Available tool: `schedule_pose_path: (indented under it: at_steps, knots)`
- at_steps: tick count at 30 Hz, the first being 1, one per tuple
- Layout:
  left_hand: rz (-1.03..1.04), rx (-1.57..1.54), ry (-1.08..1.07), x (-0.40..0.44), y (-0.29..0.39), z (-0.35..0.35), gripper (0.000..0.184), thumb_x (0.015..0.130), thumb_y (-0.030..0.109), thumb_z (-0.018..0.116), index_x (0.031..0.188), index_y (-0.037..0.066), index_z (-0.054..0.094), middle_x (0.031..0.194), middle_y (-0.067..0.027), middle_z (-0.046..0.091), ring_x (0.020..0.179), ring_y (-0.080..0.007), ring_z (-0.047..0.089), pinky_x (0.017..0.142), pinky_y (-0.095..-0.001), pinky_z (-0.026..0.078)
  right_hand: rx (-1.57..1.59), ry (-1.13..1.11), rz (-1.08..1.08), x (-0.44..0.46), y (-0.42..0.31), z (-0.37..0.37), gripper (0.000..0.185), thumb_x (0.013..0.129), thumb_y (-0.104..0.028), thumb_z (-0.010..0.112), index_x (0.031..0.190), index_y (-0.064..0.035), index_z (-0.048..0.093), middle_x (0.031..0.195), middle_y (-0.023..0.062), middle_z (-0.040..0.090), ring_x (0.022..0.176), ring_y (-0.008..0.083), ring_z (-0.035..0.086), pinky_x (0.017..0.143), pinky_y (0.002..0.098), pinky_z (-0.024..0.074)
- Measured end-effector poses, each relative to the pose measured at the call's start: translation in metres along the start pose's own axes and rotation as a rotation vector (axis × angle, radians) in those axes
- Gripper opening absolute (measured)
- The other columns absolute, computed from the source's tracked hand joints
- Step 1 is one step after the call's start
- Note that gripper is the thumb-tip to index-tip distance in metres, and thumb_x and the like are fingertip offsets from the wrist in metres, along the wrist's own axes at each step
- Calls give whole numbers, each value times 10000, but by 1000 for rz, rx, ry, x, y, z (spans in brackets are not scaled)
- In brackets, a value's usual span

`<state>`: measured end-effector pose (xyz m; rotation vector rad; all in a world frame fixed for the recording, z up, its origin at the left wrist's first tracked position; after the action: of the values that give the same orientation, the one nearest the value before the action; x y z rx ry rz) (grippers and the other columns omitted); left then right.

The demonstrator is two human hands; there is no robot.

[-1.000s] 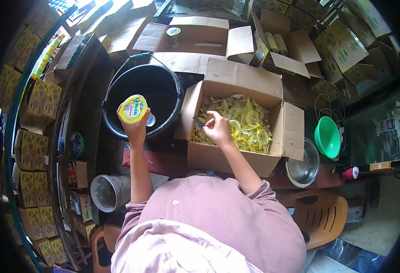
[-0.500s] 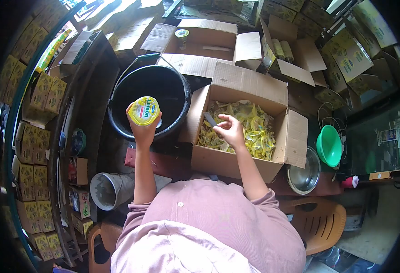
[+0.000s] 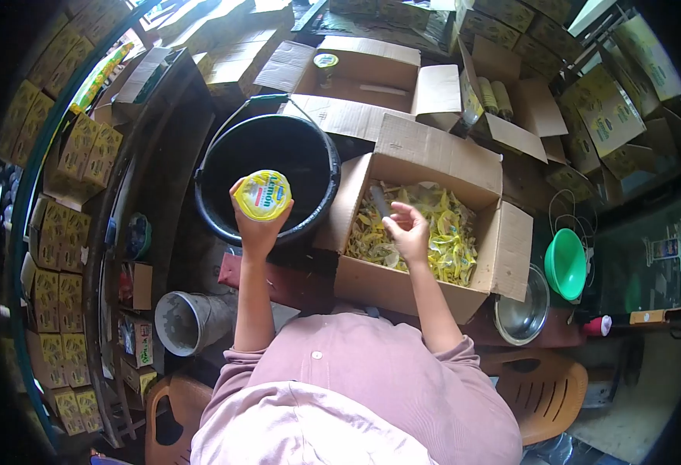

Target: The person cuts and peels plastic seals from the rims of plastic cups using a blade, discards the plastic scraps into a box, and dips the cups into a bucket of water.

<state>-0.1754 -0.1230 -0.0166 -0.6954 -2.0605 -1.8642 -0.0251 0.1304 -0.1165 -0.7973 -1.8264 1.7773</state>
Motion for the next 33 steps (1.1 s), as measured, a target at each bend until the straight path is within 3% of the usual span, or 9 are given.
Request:
schedule_pose_path:
  at_steps: [2,4,7,12,23,26,29,33]
  knots:
    - [90,54,5,2,7,0,743,531,70,813,1113,40,352,949,-103,532,873,-182,546,784,-284,450,-67,-16,-179,0,-43,14,286,713,3,664,986,-67,616,754,25,603,634,70,562,573,199,466]
    - [49,7,-8,2,5,1,734,533,63,813,1110,42,360,928,-99,549,849,-182,560,770,-282,461,-204,-96,-404,-11,-105,43,279,715,47,624,959,-86,639,737,27,595,608,70,546,539,200,438]
    - [46,47,-9,5,7,0,723,538,62,811,1109,41,368,918,-100,570,844,-185,576,764,-286,469,-380,-325,-626,-28,-164,87,259,716,34,602,944,-83,644,722,60,579,591,149,563,552,238,458]
    - [-61,4,-68,7,-10,3,706,547,61,803,1110,34,379,944,-105,582,872,-189,580,784,-292,465,-536,-506,-858,-36,-186,141,208,729,-10,570,913,-66,646,775,95,577,631,263,582,596,332,487]
    - [-120,-43,-134,9,-8,7,733,531,36,803,1127,46,377,979,-94,565,898,-185,562,812,-296,456,-635,-549,-941,-38,-186,160,257,714,20,587,940,-87,647,760,101,560,619,264,587,576,336,478]
    - [-94,-34,-132,9,-7,7,722,538,49,801,1122,48,378,961,-101,581,882,-193,579,793,-300,465,-643,-562,-895,-37,-185,160,214,708,16,552,881,-62,650,760,105,539,705,276,580,652,363,490]
    - [-77,-21,-128,9,-8,7,713,542,61,801,1117,48,378,940,-107,597,865,-201,595,775,-303,474,-646,-564,-888,-37,-184,160,213,708,15,556,883,-63,651,758,106,538,714,275,581,651,362,491]
    - [-70,3,-141,10,-5,7,714,539,57,801,1115,47,379,936,-106,598,863,-201,596,775,-302,474,-630,-548,-951,-37,-184,160,248,717,18,587,930,-90,654,760,100,560,623,265,586,579,336,478]
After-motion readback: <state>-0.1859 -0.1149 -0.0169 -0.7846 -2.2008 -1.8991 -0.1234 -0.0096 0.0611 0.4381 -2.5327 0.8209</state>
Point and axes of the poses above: each hand's wrist, its own x-axis towards the middle knuckle, its own z-axis out of the palm, y = z × x, the point moved 7 cm from there along x, towards the middle knuckle
